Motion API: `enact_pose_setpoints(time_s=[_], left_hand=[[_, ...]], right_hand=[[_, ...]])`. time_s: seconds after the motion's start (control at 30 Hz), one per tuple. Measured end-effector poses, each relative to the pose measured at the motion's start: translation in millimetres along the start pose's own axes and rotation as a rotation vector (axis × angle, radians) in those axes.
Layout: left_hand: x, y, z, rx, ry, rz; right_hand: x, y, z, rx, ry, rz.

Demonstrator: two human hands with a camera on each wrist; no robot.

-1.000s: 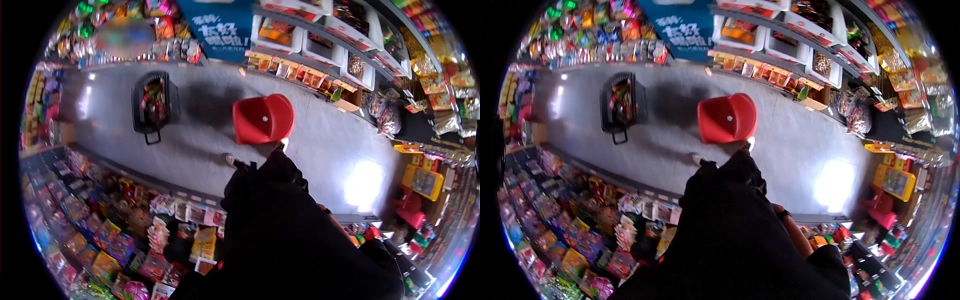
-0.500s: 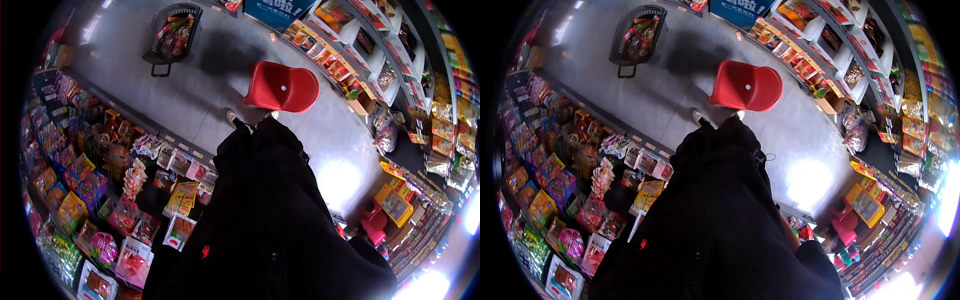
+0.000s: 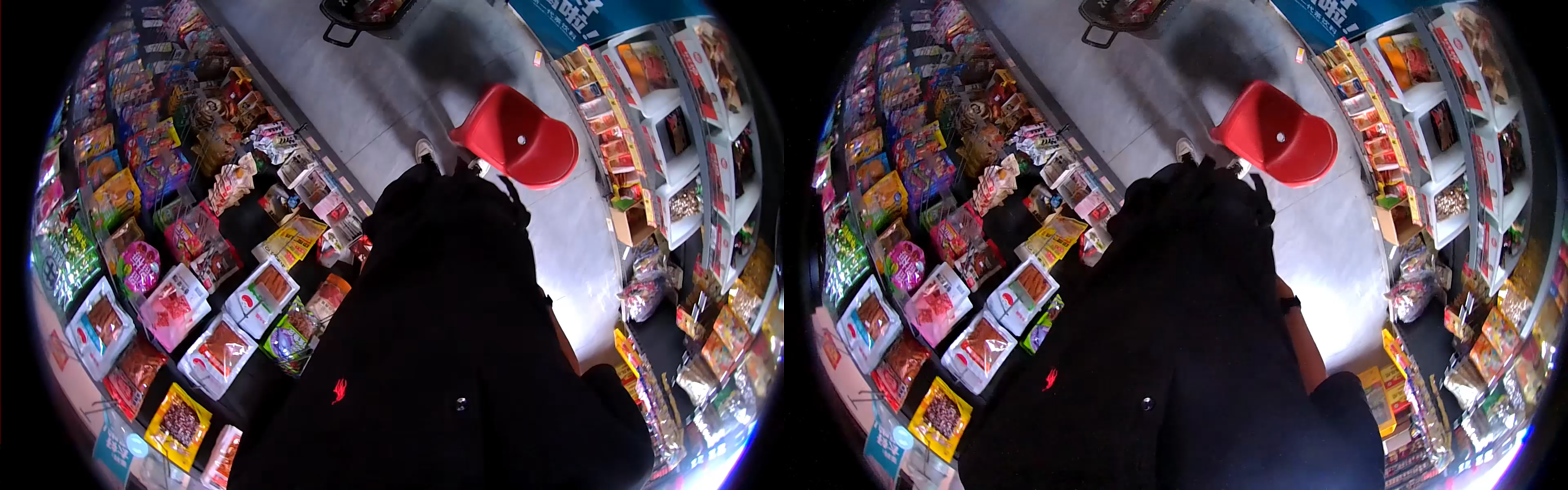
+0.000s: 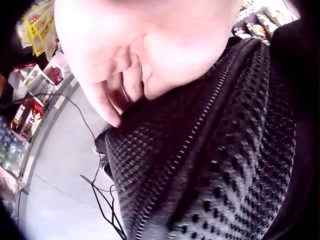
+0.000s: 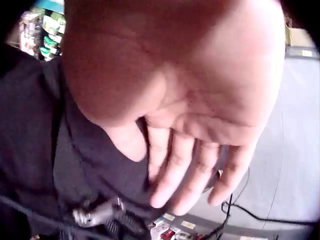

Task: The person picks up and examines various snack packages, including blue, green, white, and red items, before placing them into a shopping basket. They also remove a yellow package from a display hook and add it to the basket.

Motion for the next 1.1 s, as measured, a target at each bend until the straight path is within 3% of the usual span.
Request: enact_pose_setpoints(time_s=[0.1,0.13,0.17,0.2,0.23,0.27,0.33,0.37,0.4,0.43,0.5,0.53,0.57,0.6,0.63,0.7,0.77,0.83,0.9,0.97,1.0,1.1], left_hand=[[23,-12,28,-0.089,0.036,-0.044],[30,-13,37,-0.113,0.043,-0.048],[36,-15,43,-0.127,0.048,-0.059],[40,-11,48,-0.130,0.050,-0.073],[40,-4,49,-0.125,0.052,-0.088],[35,8,47,-0.103,0.058,-0.108],[14,49,30,-0.017,0.088,-0.162],[-4,77,18,0.039,0.120,-0.184],[-26,103,3,0.105,0.156,-0.193],[-49,127,-9,0.176,0.191,-0.176],[-111,158,-59,0.395,0.197,0.095],[-133,212,-55,0.250,0.112,0.312],[-144,315,10,0.246,0.157,0.281],[-151,370,31,0.531,0.067,0.266],[-154,418,53,0.643,-0.108,0.311],[-154,479,74,0.865,-0.366,0.205],[-153,505,86,0.929,-0.500,0.323],[-171,517,80,1.091,-0.321,0.168],[-193,515,73,0.894,-0.442,0.211],[-202,513,67,0.795,-0.522,0.261],[-200,509,59,0.799,-0.533,0.289],[-208,524,41,0.909,-0.520,0.448]], right_hand=[[-21,-18,-44,-0.239,-0.037,0.034],[-37,-33,-64,-0.180,-0.014,0.035],[-49,-34,-83,-0.361,0.083,0.095],[-62,-50,-113,-0.322,0.008,0.076],[-75,-69,-135,-0.313,0.057,0.147],[-88,-92,-162,-0.401,0.044,0.120],[-122,-182,-194,-0.488,0.087,0.170],[-134,-221,-207,-0.618,0.214,0.154],[-147,-265,-216,-0.645,0.194,0.063],[-162,-322,-209,-0.672,0.175,-0.035],[-176,-416,-203,-0.799,0.072,-0.529],[-182,-460,-192,-0.763,0.039,-0.644],[-184,-499,-184,-0.865,0.017,-0.712],[-182,-535,-179,-0.965,-0.012,-0.780],[-175,-565,-176,-1.057,-0.047,-0.850],[-164,-619,-176,-1.232,0.025,-0.901],[-148,-664,-181,-1.343,0.068,-1.000],[-132,-692,-192,-1.402,0.162,-0.889],[-118,-708,-199,-1.293,0.391,-0.488],[-115,-714,-217,-1.238,0.427,-0.084],[-110,-710,-234,-1.179,0.406,-0.134],[-108,-719,-258,-1.225,0.429,0.142]])
Point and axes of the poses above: each hand's wrist, its own z-axis away from the middle knuckle, its own x-axis out of the palm, y = z × x, the point moved 3 cm from there along -z, towards the middle knuckle, and after that the axes turned 6 degrees about -x, right-handed, at the moved point
